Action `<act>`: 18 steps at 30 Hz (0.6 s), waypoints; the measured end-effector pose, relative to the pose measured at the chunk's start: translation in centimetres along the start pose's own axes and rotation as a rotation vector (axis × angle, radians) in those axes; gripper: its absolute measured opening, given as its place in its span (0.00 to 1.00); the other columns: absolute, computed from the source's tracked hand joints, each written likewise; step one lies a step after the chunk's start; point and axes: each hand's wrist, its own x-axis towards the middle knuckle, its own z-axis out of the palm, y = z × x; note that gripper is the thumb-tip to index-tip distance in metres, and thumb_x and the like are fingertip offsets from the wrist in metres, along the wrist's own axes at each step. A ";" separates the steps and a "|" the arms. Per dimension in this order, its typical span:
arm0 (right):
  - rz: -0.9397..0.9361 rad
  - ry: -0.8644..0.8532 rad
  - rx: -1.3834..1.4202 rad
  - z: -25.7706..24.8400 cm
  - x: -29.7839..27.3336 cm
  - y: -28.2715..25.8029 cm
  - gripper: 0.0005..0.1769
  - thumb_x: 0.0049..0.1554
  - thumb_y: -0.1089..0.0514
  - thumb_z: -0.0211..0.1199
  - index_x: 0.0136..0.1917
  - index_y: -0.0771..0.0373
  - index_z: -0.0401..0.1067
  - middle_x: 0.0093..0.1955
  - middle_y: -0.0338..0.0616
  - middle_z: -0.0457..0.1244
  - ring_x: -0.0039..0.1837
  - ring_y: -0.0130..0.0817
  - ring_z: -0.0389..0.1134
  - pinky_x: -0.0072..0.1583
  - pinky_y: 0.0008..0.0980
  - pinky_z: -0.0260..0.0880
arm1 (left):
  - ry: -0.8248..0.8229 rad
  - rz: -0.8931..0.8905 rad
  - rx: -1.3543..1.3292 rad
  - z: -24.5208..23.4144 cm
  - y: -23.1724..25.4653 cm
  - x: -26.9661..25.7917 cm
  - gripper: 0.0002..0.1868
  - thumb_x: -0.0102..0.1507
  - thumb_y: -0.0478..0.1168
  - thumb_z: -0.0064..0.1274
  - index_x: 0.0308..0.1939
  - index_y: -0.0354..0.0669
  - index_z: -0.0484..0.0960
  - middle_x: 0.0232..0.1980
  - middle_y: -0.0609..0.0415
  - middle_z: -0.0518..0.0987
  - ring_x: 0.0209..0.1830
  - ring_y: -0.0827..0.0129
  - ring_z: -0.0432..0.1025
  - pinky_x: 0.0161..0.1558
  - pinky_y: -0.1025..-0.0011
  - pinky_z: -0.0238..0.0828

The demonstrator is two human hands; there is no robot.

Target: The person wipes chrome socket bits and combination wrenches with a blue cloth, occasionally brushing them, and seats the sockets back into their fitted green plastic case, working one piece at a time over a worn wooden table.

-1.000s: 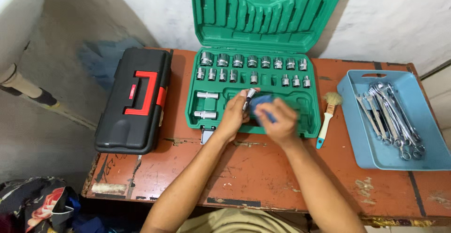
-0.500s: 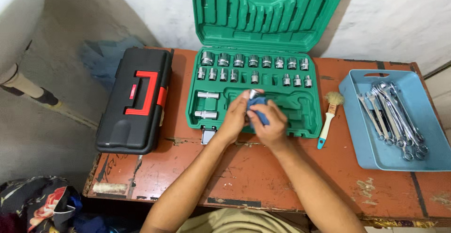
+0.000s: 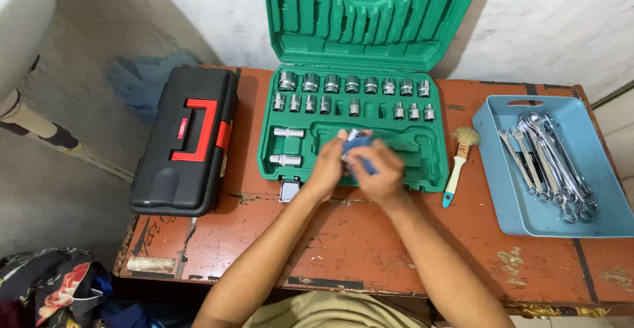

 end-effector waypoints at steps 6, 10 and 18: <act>-0.086 -0.015 -0.013 -0.4 0.4 1.4 0.09 0.56 0.64 0.73 0.47 0.61 0.75 0.40 0.45 0.66 0.40 0.39 0.70 0.42 0.35 0.70 | 0.005 0.020 0.134 0.2 1.6 -0.1 0.25 0.76 0.52 0.32 0.53 0.39 0.81 0.33 0.61 0.75 0.25 0.80 0.65 0.27 0.79 0.63; 0.046 0.082 -0.045 -1.8 0.3 2.7 0.08 0.59 0.65 0.72 0.50 0.62 0.74 0.42 0.46 0.66 0.42 0.38 0.69 0.43 0.34 0.69 | 0.005 0.055 0.214 0.9 1.1 -0.8 0.25 0.76 0.52 0.30 0.52 0.39 0.79 0.32 0.60 0.76 0.26 0.80 0.66 0.25 0.78 0.65; -0.142 -0.041 -0.051 1.3 -1.0 0.8 0.09 0.53 0.61 0.76 0.45 0.59 0.76 0.38 0.44 0.63 0.38 0.35 0.68 0.40 0.34 0.69 | 0.051 0.395 0.149 0.0 1.7 0.0 0.28 0.83 0.53 0.29 0.56 0.35 0.81 0.42 0.56 0.78 0.38 0.81 0.69 0.40 0.78 0.70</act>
